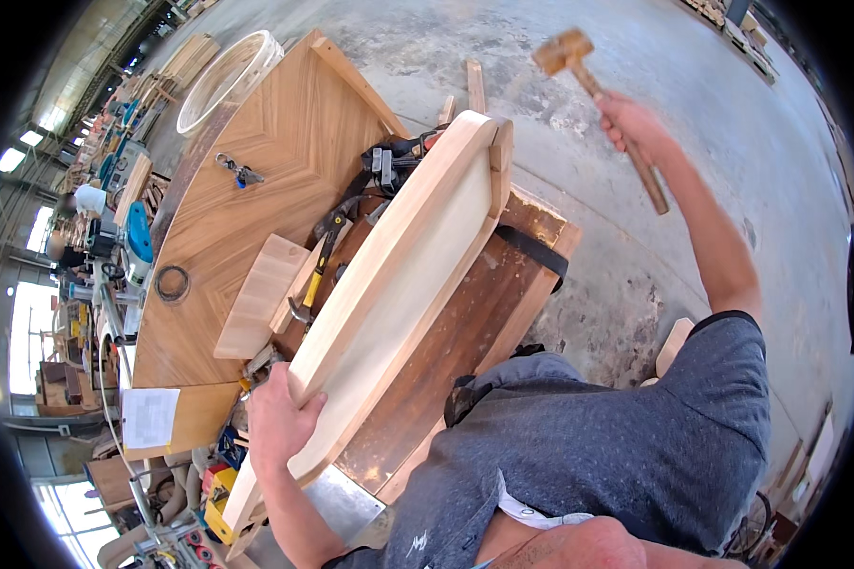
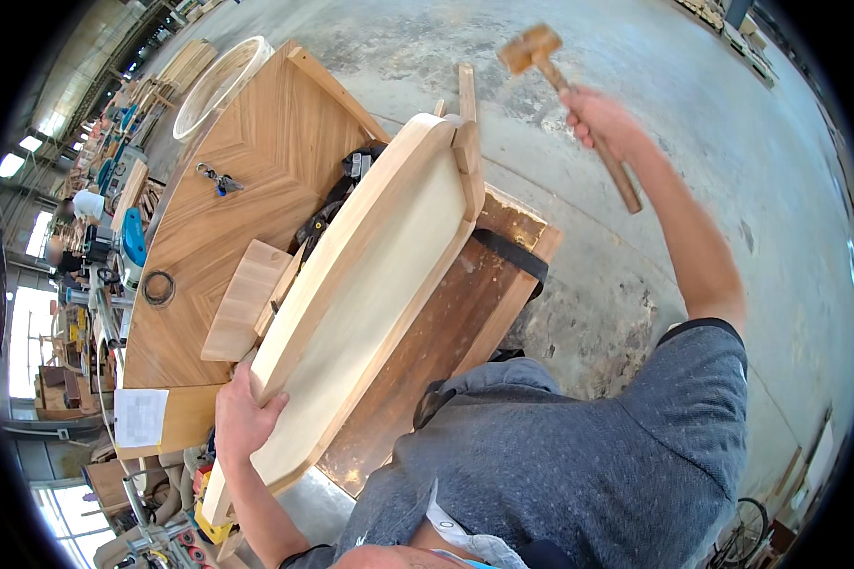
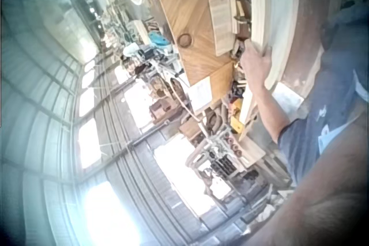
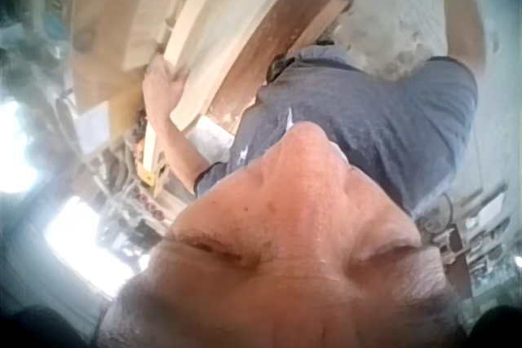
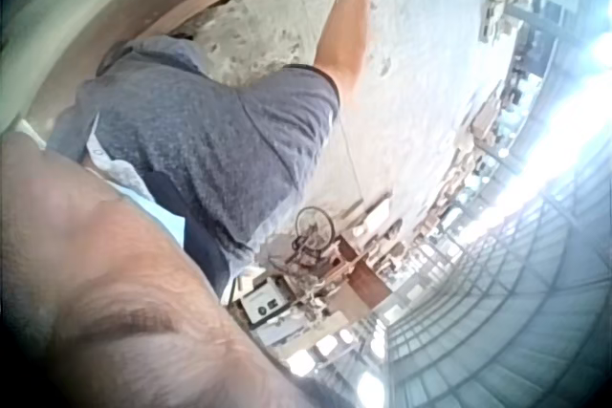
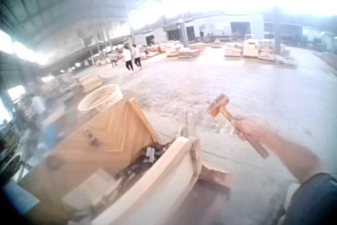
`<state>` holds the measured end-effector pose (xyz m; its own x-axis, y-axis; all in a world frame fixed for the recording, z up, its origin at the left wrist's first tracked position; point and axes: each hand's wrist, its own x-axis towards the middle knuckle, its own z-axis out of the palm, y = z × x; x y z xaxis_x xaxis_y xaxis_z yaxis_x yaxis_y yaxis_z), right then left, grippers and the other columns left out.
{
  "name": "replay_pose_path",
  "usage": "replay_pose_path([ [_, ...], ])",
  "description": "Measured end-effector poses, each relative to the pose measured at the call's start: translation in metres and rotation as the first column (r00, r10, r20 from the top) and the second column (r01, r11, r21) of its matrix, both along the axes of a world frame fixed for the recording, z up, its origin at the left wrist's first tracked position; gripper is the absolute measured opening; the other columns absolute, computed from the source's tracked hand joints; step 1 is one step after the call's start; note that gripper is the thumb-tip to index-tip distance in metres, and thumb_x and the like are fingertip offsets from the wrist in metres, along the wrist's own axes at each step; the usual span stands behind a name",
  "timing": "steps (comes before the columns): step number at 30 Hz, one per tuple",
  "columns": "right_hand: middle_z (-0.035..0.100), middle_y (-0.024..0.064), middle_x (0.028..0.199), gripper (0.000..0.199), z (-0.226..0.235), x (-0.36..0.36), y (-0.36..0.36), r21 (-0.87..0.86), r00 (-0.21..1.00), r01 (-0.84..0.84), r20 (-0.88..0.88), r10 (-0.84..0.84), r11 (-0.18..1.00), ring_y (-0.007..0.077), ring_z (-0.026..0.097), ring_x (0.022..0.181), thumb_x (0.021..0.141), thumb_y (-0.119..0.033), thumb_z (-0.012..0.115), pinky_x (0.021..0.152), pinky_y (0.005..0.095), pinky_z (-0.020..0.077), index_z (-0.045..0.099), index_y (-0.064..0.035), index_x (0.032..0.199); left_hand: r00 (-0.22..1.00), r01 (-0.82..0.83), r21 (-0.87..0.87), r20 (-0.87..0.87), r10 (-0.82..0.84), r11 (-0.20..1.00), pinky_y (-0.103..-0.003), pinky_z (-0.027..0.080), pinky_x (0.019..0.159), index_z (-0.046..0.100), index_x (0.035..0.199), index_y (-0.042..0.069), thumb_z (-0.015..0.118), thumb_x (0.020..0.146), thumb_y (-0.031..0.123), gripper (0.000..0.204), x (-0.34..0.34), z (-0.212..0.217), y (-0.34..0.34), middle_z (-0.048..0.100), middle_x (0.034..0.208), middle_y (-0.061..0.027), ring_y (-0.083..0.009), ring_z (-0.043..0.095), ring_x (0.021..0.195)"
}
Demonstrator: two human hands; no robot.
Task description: The person assembles a wooden frame onto a white rectangular base. They use a hammer to tap the frame into place and a ratchet strap to secure the assembly. The person works at a cluttered workbench in a workshop.
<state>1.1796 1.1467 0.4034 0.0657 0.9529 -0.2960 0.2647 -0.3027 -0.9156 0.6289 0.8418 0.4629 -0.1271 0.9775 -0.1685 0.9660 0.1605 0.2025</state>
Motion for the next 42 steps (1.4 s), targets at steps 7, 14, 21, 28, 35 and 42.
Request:
replay_pose_path([
  [7, 0.052, -0.0027, 0.072, 0.060, -0.036, -0.021, -0.027, -0.139, 0.987, -0.152, 0.033, 0.158, 0.979, 0.0066, 0.044, 0.056, 0.098, -0.034, 0.062, 0.048, 0.0255, 0.0396, 0.043, -0.0068, 0.148, 0.999, -0.035, -0.037, -0.015, 0.034, 0.999, -0.048, 0.051, 0.077, 0.056, 0.109, -0.003, 0.081, 0.069, 0.013, 0.050, 0.001, 0.004, -0.001, 0.068, 0.088, -0.0247, -0.0447, 0.065, 0.088],
  [14, 0.050, -0.0045, 0.071, 0.051, -0.067, -0.022, -0.002, -0.083, 0.986, -0.157, 0.047, 0.161, 0.984, 0.0048, 0.043, 0.054, 0.098, -0.035, 0.060, 0.048, 0.0248, 0.0377, 0.051, -0.0073, 0.141, 1.000, -0.024, 0.016, 0.000, 0.024, 1.000, -0.047, 0.052, 0.075, 0.056, 0.104, -0.002, 0.082, 0.069, 0.013, 0.047, -0.001, 0.000, -0.003, 0.068, 0.085, -0.0236, -0.0447, 0.066, 0.084],
  [21, 0.050, -0.0041, 0.071, 0.040, -0.045, -0.016, 0.003, 0.005, 0.997, -0.072, 0.037, 0.071, 0.997, 0.0064, 0.044, 0.052, 0.098, -0.037, 0.060, 0.046, 0.0263, 0.0380, 0.057, -0.0095, 0.127, 0.999, -0.020, 0.001, -0.033, 0.020, 1.000, -0.049, 0.050, 0.076, 0.055, 0.106, -0.002, 0.082, 0.070, 0.016, 0.049, 0.000, -0.002, -0.011, 0.067, 0.087, -0.0242, -0.0453, 0.065, 0.086],
  [28, 0.048, -0.0016, 0.072, 0.058, -0.035, -0.050, -0.017, -0.040, 0.930, -0.314, 0.191, 0.315, 0.949, 0.0089, 0.044, 0.053, 0.098, -0.038, 0.061, 0.043, 0.0274, 0.0389, 0.046, -0.0091, 0.146, 0.997, -0.051, 0.013, -0.050, 0.052, 0.999, -0.049, 0.050, 0.082, 0.057, 0.110, 0.001, 0.081, 0.072, 0.020, 0.049, -0.007, 0.000, -0.017, 0.069, 0.093, -0.0238, -0.0437, 0.065, 0.092],
  [35, 0.070, 0.0111, 0.108, 0.063, 0.052, -0.087, -0.076, 0.538, 0.876, -0.316, 0.482, 0.023, 0.781, 0.0196, 0.064, 0.089, 0.098, -0.037, 0.060, 0.083, 0.0347, 0.0529, 0.042, -0.0108, 0.152, 0.998, -0.065, -0.042, -0.024, 0.064, 0.997, -0.049, 0.050, 0.083, 0.056, 0.113, 0.000, 0.081, 0.073, 0.020, 0.052, 0.001, 0.004, -0.015, 0.069, 0.096, -0.0249, -0.0438, 0.065, 0.096],
  [42, 0.064, 0.0146, 0.132, 0.053, 0.094, -0.128, -0.089, 0.372, 0.653, -0.583, 0.744, 0.144, 0.722, 0.0250, 0.060, 0.118, 0.098, -0.024, 0.059, 0.103, 0.0365, 0.0445, 0.048, -0.0073, 0.147, 0.997, -0.071, -0.038, -0.023, 0.070, 0.997, -0.049, 0.051, 0.083, 0.054, 0.114, 0.002, 0.079, 0.075, 0.020, 0.049, -0.021, -0.007, -0.027, 0.069, 0.094, -0.0257, -0.0433, 0.065, 0.097],
])
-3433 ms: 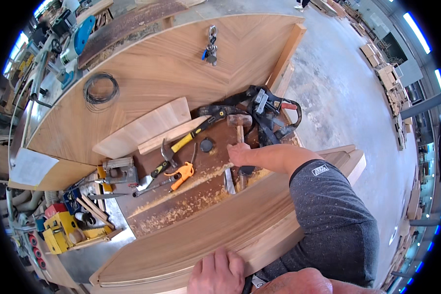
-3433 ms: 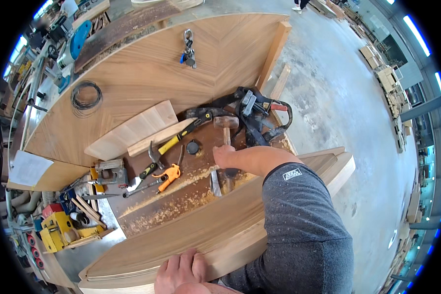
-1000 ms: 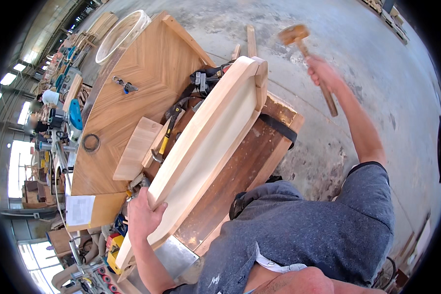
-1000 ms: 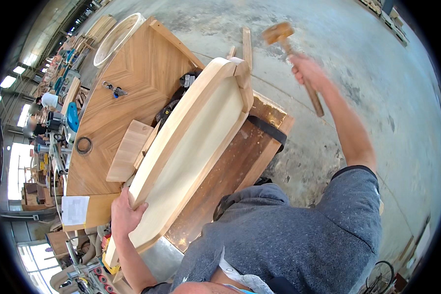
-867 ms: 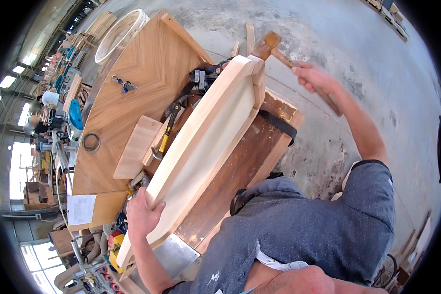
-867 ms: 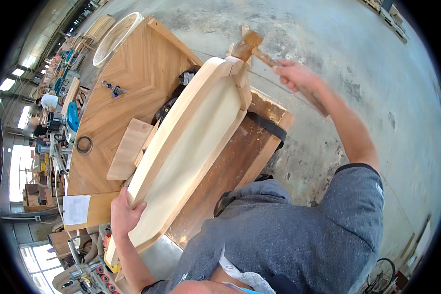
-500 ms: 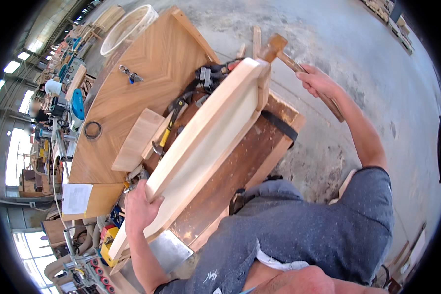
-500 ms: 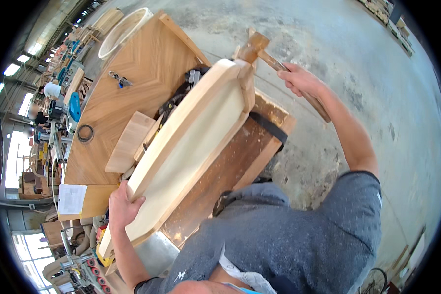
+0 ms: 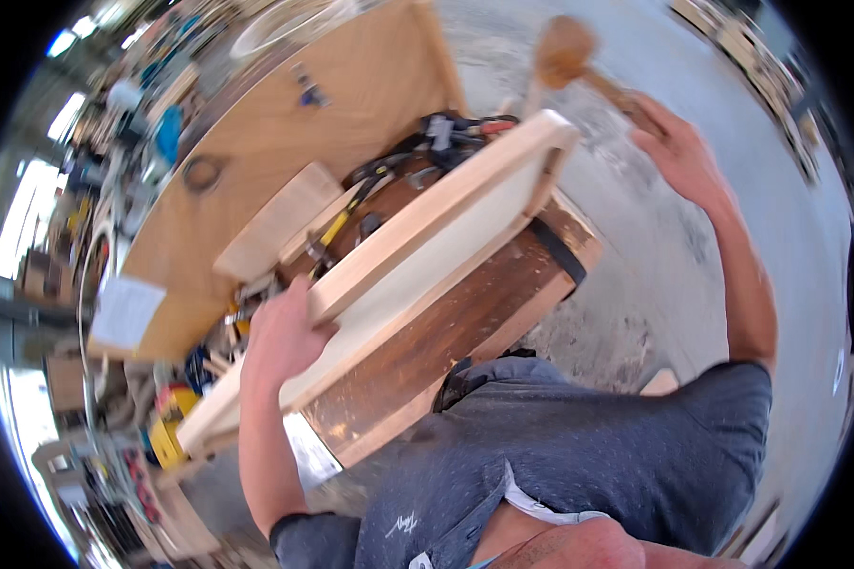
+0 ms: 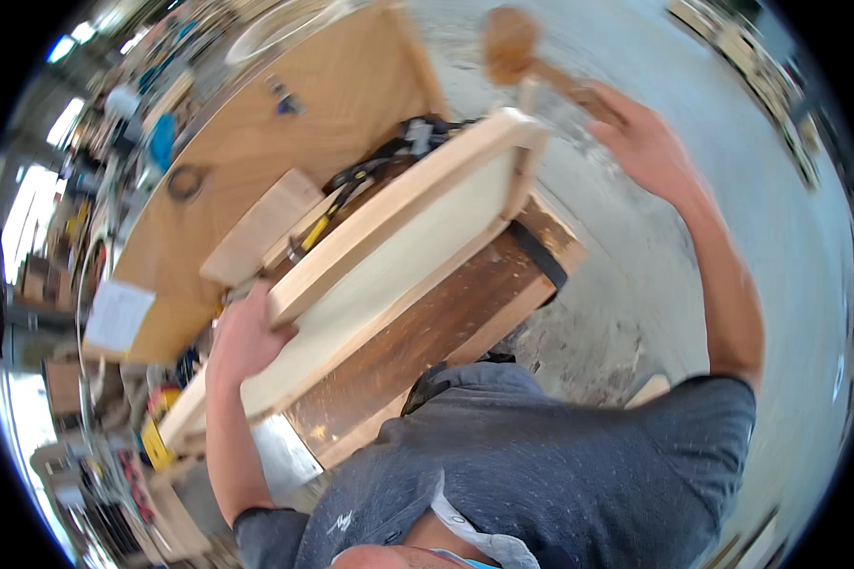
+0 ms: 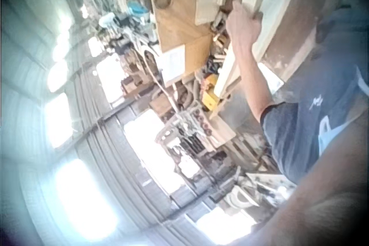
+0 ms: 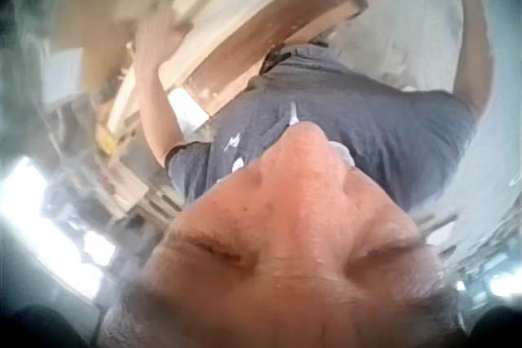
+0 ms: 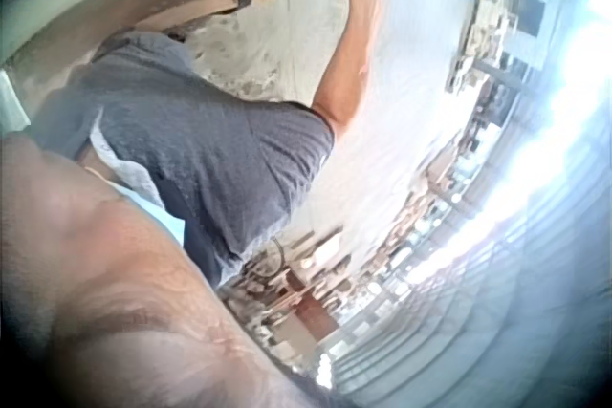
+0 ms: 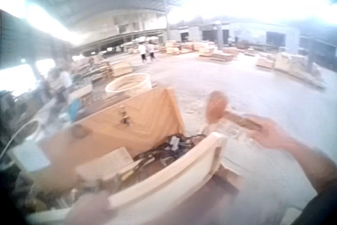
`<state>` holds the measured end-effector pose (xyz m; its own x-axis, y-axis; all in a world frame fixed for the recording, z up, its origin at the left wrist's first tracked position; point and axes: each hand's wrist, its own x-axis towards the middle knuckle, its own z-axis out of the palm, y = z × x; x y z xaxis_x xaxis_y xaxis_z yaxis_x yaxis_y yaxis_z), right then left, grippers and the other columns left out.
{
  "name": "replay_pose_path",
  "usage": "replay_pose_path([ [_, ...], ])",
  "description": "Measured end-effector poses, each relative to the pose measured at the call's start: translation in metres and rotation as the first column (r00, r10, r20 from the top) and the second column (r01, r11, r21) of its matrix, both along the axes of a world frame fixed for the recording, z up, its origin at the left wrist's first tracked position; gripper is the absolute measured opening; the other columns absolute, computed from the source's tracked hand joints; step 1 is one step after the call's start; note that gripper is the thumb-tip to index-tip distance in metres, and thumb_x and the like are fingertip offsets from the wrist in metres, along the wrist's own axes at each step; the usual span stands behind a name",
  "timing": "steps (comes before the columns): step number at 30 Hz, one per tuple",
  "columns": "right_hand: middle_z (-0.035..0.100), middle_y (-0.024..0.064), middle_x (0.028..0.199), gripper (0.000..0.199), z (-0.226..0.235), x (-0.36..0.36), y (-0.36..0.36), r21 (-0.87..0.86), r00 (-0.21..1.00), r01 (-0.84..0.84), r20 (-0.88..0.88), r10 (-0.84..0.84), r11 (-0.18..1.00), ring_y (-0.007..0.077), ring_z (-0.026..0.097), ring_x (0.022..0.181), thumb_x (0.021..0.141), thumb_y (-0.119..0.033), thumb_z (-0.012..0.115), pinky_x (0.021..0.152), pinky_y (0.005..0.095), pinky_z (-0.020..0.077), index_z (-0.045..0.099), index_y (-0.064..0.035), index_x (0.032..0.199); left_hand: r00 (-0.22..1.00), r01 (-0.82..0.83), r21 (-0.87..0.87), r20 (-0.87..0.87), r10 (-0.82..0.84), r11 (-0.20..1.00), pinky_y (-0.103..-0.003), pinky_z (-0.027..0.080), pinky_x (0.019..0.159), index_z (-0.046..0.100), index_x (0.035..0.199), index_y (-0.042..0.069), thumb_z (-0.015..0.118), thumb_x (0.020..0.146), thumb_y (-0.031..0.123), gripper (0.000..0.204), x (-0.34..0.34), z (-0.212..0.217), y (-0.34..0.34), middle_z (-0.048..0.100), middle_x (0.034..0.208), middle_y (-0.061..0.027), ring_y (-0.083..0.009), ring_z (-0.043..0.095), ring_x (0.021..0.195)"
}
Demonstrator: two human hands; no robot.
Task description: The person assembles a wooden frame onto a white rectangular base. They use a hammer to tap the frame into place and a ratchet strap to secure the assembly. The person works at a cluttered workbench in a workshop.
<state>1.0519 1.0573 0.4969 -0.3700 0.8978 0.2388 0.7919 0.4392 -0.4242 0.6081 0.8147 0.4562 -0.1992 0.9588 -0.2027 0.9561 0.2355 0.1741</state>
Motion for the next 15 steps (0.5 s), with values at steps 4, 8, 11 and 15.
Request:
replay_pose_path([
  [4, 0.054, 0.0198, 0.144, 0.054, -0.043, 0.027, 0.013, 0.050, 0.992, 0.011, 0.127, -0.017, 0.999, 0.0320, 0.051, 0.134, 0.100, -0.024, 0.057, 0.113, 0.0388, 0.0383, 0.046, -0.0014, 0.147, 0.995, 0.041, -0.060, 0.096, -0.035, 0.997, -0.050, 0.053, 0.074, 0.057, 0.106, 0.003, 0.072, 0.076, 0.016, 0.036, -0.006, 0.007, 0.001, 0.069, 0.088, -0.0197, -0.0401, 0.067, 0.090],
  [8, 0.066, 0.0187, 0.121, 0.050, -0.071, 0.060, 0.041, 0.189, 0.972, -0.208, 0.153, 0.181, 0.960, 0.0279, 0.065, 0.110, 0.102, -0.030, 0.057, 0.094, 0.0364, 0.0519, 0.051, 0.0006, 0.140, 0.973, 0.215, 0.156, 0.054, -0.226, 0.964, -0.049, 0.055, 0.071, 0.062, 0.098, 0.002, 0.072, 0.071, 0.015, 0.032, -0.024, -0.016, -0.011, 0.069, 0.082, -0.0184, -0.0399, 0.068, 0.084],
  [11, 0.045, -0.0008, 0.067, 0.029, -0.053, -0.038, -0.013, -0.282, 0.981, -0.141, -0.172, 0.094, 0.949, 0.0094, 0.045, 0.052, 0.103, -0.034, 0.056, 0.044, 0.0254, 0.0392, 0.054, -0.0055, 0.108, 0.992, 0.099, 0.309, 0.041, -0.117, 0.946, -0.048, 0.054, 0.075, 0.065, 0.101, 0.003, 0.080, 0.068, 0.025, 0.042, -0.025, -0.038, -0.034, 0.070, 0.083, -0.0161, -0.0378, 0.069, 0.089],
  [15, 0.046, -0.0021, 0.066, 0.030, -0.054, -0.138, -0.046, -0.289, 0.849, -0.441, -0.441, 0.290, 0.850, 0.0085, 0.046, 0.057, 0.102, -0.034, 0.058, 0.054, 0.0248, 0.0408, 0.052, -0.0058, 0.094, 1.000, -0.006, 0.506, 0.017, -0.004, 0.863, -0.053, 0.045, 0.096, 0.065, 0.106, 0.005, 0.087, 0.063, 0.038, 0.059, -0.039, -0.046, -0.065, 0.069, 0.101, -0.0145, -0.0346, 0.063, 0.108],
])
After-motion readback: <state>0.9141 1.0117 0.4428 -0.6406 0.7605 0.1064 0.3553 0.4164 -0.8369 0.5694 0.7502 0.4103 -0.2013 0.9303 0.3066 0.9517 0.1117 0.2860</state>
